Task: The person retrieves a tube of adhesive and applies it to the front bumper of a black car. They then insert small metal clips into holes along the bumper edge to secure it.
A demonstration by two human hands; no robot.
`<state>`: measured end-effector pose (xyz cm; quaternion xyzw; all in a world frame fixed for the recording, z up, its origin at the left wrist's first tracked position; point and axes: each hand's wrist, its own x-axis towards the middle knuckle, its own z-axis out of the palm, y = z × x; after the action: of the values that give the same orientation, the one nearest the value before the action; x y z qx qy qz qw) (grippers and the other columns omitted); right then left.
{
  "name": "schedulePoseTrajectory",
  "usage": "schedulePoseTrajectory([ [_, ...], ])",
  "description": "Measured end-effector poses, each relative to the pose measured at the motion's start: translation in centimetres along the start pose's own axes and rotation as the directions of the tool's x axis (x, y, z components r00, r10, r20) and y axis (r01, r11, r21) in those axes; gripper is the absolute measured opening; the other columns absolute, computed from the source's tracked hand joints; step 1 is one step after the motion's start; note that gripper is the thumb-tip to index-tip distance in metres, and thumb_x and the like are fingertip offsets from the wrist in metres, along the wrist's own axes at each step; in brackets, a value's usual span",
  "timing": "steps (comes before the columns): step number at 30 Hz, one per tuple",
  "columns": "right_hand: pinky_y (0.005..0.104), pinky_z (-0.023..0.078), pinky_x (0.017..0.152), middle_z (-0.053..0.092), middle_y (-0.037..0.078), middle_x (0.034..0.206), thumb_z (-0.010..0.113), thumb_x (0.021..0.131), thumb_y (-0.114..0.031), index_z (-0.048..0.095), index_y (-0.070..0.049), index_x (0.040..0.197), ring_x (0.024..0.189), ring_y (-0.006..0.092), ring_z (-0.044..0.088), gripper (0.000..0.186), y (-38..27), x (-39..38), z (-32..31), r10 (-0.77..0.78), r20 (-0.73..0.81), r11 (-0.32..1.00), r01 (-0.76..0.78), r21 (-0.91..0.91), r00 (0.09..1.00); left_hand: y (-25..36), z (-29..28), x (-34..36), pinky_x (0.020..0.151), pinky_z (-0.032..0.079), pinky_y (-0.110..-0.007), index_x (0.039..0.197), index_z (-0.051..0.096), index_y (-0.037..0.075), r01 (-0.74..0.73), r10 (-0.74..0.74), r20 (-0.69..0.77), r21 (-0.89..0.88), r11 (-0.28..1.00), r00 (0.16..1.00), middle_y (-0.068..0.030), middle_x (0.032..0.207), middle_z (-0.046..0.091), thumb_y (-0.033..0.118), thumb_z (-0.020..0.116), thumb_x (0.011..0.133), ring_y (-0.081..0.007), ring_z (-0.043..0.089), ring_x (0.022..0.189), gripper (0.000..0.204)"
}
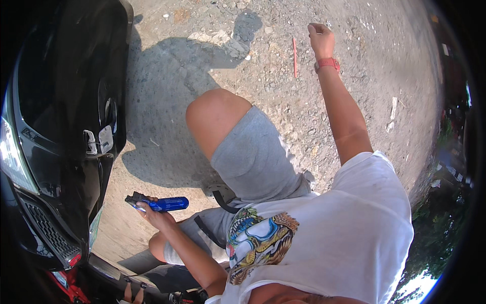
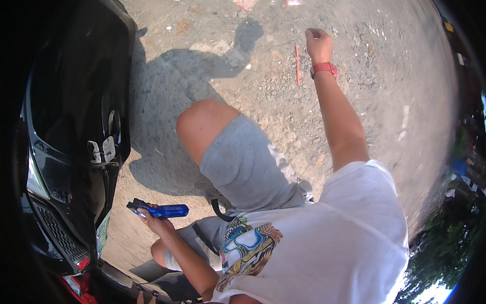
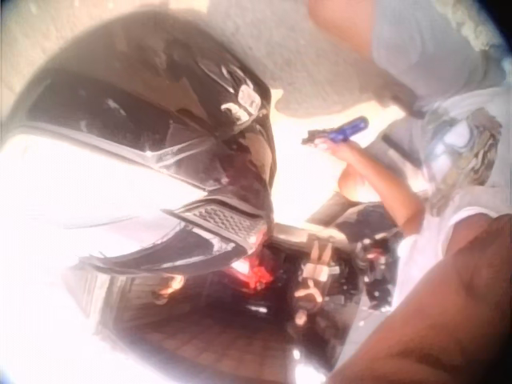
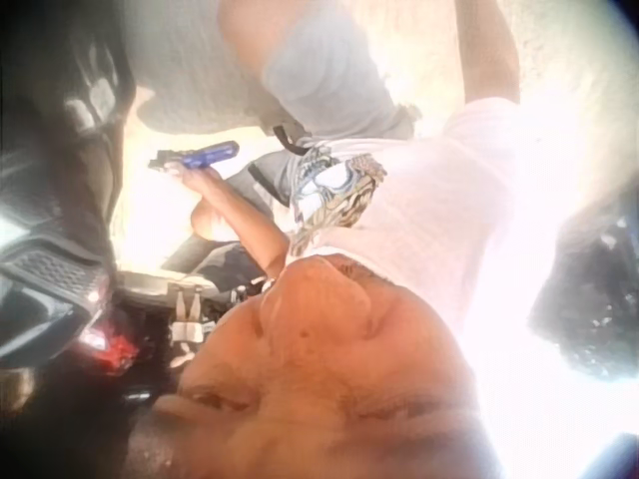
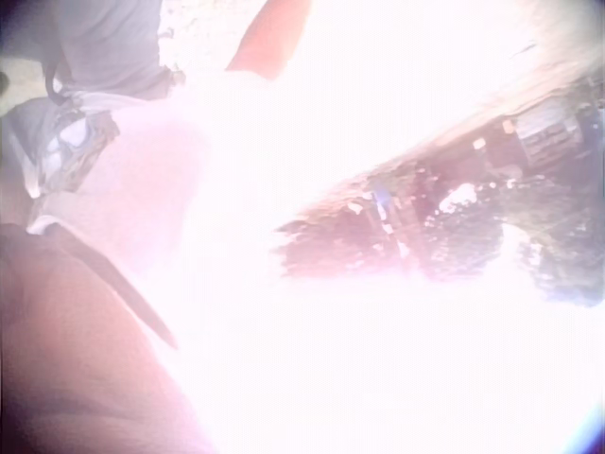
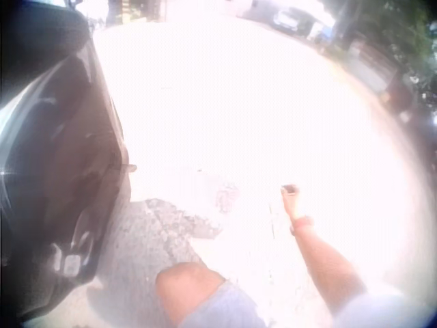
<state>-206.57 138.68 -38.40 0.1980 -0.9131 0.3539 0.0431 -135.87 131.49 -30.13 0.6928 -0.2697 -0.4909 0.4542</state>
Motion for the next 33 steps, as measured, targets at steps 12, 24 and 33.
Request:
schedulePoseTrajectory([
  [12,0.0477,0.039,0.115,0.058,0.014,0.14,0.073,0.084,-0.03,0.063,-0.015,0.135,0.135,0.0351,0.049,0.053,11.8,-12.7,4.7,0.292,0.262,0.913,-0.187,-0.362,0.92,-0.9,-0.4,1.4,0.078,0.047,-0.03,0.13,0.052,0.006,0.074,-0.077,0.029,0.101,0.992,0.997,-0.0053,0.097,0.058,0.043,0.062,0.104,-0.0139,0.054,0.085,0.047],
  [24,0.0481,0.044,0.11,0.058,0.014,0.138,0.073,0.086,-0.036,0.063,-0.018,0.134,0.131,0.0382,0.052,0.052,18.0,-11.4,-3.4,0.504,0.082,0.734,-0.376,-0.565,0.86,6.5,12.3,-3.3,0.074,0.045,-0.028,0.127,0.054,0.004,-0.107,-0.096,0.342,0.528,0.842,0.935,-0.0029,0.092,0.055,0.047,0.062,0.103,-0.0118,0.052,0.081,0.049],
  [33,0.0483,0.046,0.11,0.055,0.011,0.147,0.068,0.088,-0.028,0.06,-0.014,0.14,0.131,0.04,0.054,0.054,20.6,-16.2,-22.6,0.565,0.101,0.559,-0.29,-0.777,0.819,2.9,24.3,-3.8,0.065,0.048,-0.025,0.116,0.059,0.009,-0.054,-0.076,0.648,0.178,0.983,0.758,-0.0021,0.082,0.061,0.036,0.063,0.104,-0.0098,0.059,0.071,0.03],
])
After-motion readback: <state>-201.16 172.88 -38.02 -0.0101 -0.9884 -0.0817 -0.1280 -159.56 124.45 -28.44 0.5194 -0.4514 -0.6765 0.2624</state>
